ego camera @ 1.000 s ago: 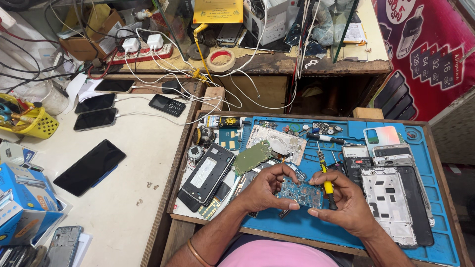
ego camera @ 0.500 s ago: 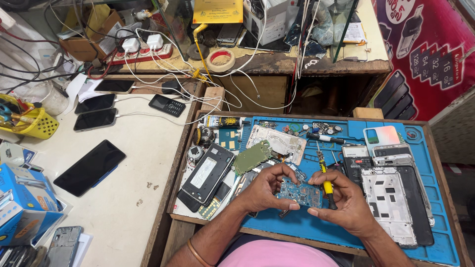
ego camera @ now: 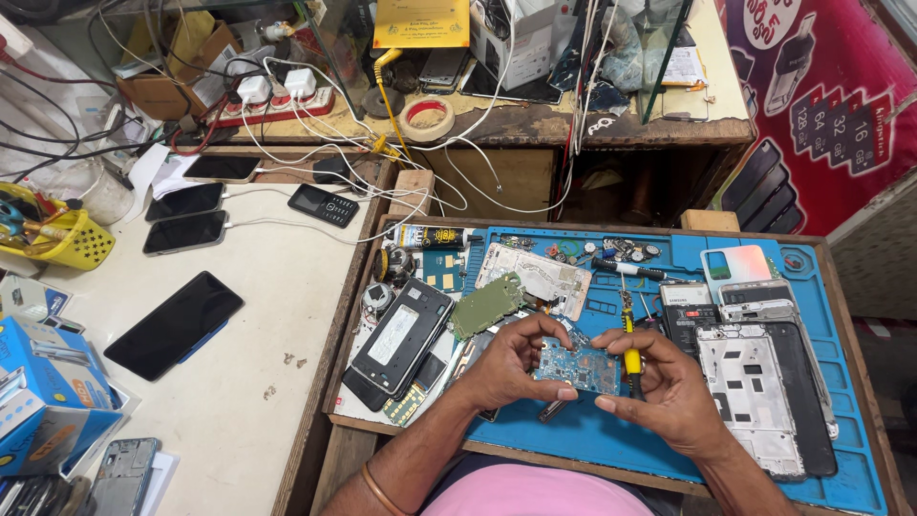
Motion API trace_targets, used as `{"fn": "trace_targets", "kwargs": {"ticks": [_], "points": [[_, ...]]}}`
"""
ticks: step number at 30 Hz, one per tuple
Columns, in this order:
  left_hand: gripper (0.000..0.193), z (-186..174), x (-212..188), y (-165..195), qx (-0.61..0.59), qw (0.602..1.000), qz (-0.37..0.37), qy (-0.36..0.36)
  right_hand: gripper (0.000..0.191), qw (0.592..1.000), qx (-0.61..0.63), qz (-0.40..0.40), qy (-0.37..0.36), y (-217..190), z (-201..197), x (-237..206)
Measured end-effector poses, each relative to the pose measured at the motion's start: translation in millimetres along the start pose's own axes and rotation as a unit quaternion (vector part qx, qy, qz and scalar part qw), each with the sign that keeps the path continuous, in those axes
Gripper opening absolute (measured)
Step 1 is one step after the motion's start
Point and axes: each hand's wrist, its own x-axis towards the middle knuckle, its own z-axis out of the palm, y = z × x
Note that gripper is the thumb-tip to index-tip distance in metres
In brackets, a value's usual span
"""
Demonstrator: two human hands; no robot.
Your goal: The person holds a disassembled phone motherboard on a blue repair mat and uses a screwdriver to work on its components, repositioning and turning the board while manipulating small parts among other phone housings and tools on the bench.
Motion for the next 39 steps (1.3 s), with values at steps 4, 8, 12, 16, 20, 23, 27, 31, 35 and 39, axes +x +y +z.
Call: {"fn": "trace_targets", "kwargs": {"ticks": [4,8,12,16,20,23,27,31,35,39], "points": [[0.054,-1,0,0,0.017,1.0,0.002,0.015,0.06,1.0,0.011,0.026,0.004,-5,2,0],[0.056,-2,0,-3,0.004,1.0,-0.003,0.013,0.065,0.999,-0.031,0.007,-0.013,-9,5,0],[0.061,-2,1,-6,-0.009,1.0,0.007,0.009,0.072,0.998,-0.064,0.02,-0.014,-12,6,-1],[0.066,-1,1,-3,-0.022,1.0,0.013,0.013,0.072,0.998,-0.06,0.016,0.0,-12,6,0],[0.068,3,2,5,-0.065,0.998,0.001,0.005,0.071,0.998,-0.068,0.009,0.005,-11,6,0],[0.068,4,2,11,-0.097,0.995,-0.022,-0.011,0.072,0.998,-0.066,0.009,0.005,-11,7,1],[0.07,5,3,15,-0.133,0.991,-0.023,-0.019,0.073,0.998,-0.064,0.003,-0.004,-12,8,1],[0.07,6,4,16,-0.151,0.988,-0.023,-0.011,0.073,0.997,-0.083,0.005,0.001,-12,7,1],[0.065,5,4,14,-0.133,0.991,-0.022,-0.001,0.066,0.995,-0.102,0.003,0.01,-7,3,-1],[0.063,4,4,10,-0.096,0.995,-0.025,-0.015,0.056,0.996,-0.091,-0.004,0.012,-2,-1,-1]]}}
